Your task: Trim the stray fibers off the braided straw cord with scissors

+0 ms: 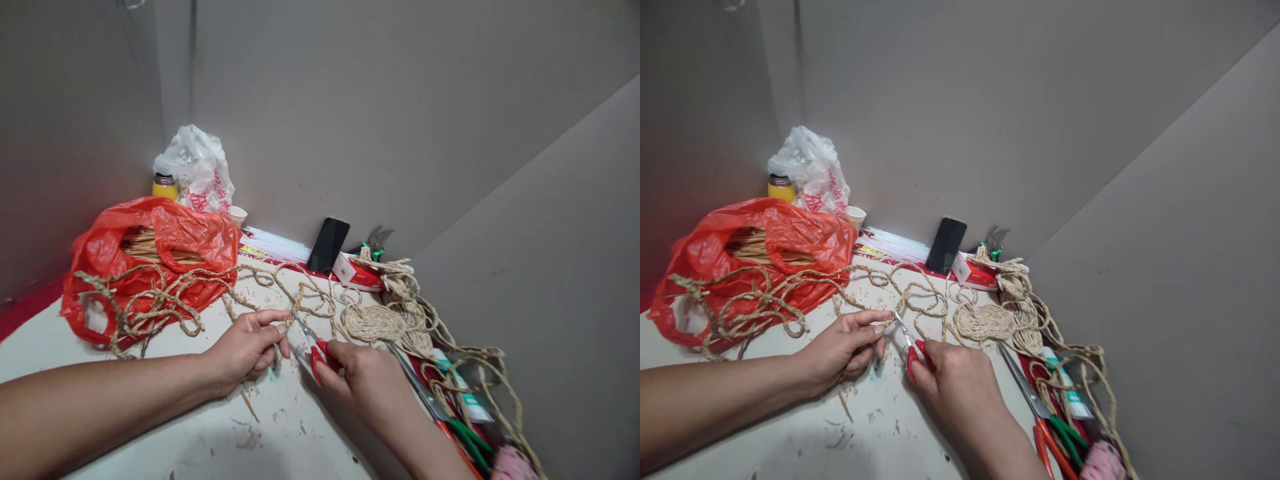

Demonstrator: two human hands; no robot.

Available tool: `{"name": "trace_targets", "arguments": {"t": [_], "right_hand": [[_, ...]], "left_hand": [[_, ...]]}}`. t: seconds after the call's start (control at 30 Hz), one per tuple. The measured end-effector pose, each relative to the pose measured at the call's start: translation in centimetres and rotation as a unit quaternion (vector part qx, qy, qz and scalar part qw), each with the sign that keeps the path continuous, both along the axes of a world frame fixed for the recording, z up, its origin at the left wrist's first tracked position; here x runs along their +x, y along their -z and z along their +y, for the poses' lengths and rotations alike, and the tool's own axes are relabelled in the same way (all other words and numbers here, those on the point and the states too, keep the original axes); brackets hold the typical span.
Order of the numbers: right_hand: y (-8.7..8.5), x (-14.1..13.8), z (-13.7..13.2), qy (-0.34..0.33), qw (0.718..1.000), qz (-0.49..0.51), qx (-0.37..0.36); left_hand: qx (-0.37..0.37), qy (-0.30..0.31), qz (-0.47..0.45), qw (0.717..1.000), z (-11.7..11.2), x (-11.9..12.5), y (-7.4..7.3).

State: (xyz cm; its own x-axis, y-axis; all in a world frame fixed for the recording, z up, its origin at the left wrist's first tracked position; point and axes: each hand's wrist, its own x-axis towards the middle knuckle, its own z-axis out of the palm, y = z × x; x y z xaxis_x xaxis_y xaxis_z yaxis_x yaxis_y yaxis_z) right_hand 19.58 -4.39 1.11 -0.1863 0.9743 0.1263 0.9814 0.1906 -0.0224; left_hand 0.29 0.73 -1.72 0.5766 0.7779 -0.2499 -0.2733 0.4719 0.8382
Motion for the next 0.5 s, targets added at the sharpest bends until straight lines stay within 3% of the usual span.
{"name": "trace_targets", "arguments": {"t": [0.5], "right_hand": [[1.1,0.8,0.3,0.011,0.99,0.141,0.027]], "left_hand": [[-0.007,-0.005,-0.008,1.0,0.2,-0.1,-0.7]]}}
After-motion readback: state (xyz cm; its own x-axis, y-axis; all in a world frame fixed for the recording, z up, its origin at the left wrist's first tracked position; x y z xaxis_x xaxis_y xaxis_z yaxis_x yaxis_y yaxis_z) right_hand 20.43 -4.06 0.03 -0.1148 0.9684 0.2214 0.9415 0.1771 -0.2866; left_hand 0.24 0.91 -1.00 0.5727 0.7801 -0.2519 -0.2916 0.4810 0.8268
